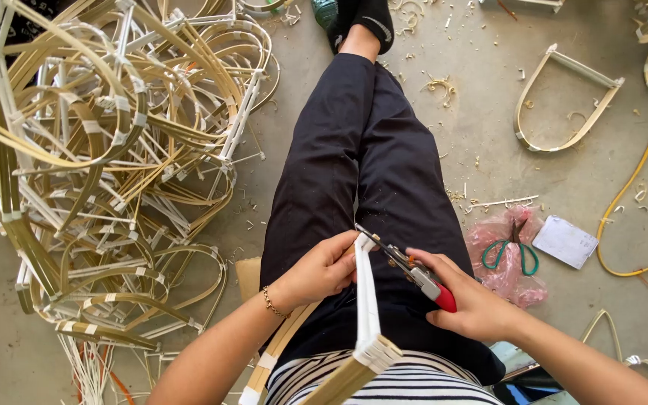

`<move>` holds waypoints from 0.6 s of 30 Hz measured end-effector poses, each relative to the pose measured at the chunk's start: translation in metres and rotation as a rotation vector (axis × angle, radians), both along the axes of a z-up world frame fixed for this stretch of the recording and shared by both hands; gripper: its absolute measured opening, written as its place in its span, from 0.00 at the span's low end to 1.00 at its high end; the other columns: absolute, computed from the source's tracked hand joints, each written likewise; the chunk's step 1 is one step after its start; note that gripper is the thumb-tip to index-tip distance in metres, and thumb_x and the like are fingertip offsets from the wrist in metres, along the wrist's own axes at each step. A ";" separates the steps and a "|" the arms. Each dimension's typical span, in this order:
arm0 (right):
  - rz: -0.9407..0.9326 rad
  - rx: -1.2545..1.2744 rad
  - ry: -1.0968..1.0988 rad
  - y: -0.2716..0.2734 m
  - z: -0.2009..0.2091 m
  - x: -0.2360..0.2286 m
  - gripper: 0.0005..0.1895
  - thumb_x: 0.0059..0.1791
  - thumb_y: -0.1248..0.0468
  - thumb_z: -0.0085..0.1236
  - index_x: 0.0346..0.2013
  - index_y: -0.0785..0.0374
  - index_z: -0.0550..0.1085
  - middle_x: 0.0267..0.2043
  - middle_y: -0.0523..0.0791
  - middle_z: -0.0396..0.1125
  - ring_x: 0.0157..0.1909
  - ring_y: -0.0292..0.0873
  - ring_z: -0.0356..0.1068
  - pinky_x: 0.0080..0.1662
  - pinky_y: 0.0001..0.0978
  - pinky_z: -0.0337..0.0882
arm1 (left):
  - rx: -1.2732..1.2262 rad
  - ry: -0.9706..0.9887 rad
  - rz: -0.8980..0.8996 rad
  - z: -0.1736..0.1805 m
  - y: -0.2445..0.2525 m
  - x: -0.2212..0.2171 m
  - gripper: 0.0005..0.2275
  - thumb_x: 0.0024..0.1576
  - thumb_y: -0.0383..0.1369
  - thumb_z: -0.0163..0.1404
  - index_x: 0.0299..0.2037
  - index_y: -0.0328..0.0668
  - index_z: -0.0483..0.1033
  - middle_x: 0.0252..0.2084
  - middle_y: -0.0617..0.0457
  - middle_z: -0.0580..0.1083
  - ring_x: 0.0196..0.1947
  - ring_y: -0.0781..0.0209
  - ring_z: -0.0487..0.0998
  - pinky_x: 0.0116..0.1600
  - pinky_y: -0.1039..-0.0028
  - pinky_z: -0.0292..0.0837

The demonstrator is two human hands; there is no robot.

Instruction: Assembling and securing bamboo strips into circular frames using pliers and white adhesive tape.

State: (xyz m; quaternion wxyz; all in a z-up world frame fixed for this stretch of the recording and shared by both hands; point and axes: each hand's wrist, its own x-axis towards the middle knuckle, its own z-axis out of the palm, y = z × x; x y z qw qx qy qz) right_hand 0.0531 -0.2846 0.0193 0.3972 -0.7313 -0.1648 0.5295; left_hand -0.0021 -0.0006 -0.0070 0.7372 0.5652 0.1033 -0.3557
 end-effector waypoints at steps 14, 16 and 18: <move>-0.032 0.124 -0.286 -0.001 -0.078 -0.006 0.34 0.38 0.64 0.61 0.59 0.64 0.67 0.49 0.54 0.73 0.52 0.57 0.73 0.53 0.42 0.71 | 0.021 -0.023 0.082 -0.011 -0.001 0.003 0.11 0.67 0.29 0.43 0.55 0.38 0.75 0.25 0.64 0.67 0.23 0.79 0.64 0.29 0.84 0.62; -0.099 -0.207 -0.310 -0.006 -0.099 -0.007 0.21 0.45 0.60 0.61 0.51 0.61 0.73 0.39 0.53 0.75 0.47 0.55 0.76 0.49 0.41 0.75 | -0.220 -0.055 0.018 0.004 -0.003 0.006 0.10 0.66 0.25 0.48 0.56 0.36 0.74 0.30 0.62 0.71 0.29 0.77 0.69 0.35 0.84 0.66; -0.202 -0.141 -0.264 -0.011 -0.099 -0.004 0.22 0.44 0.61 0.62 0.52 0.62 0.72 0.40 0.52 0.73 0.45 0.53 0.76 0.48 0.41 0.75 | -0.130 -0.305 0.042 0.000 -0.003 0.012 0.10 0.68 0.25 0.47 0.58 0.35 0.73 0.39 0.58 0.73 0.39 0.73 0.71 0.44 0.83 0.68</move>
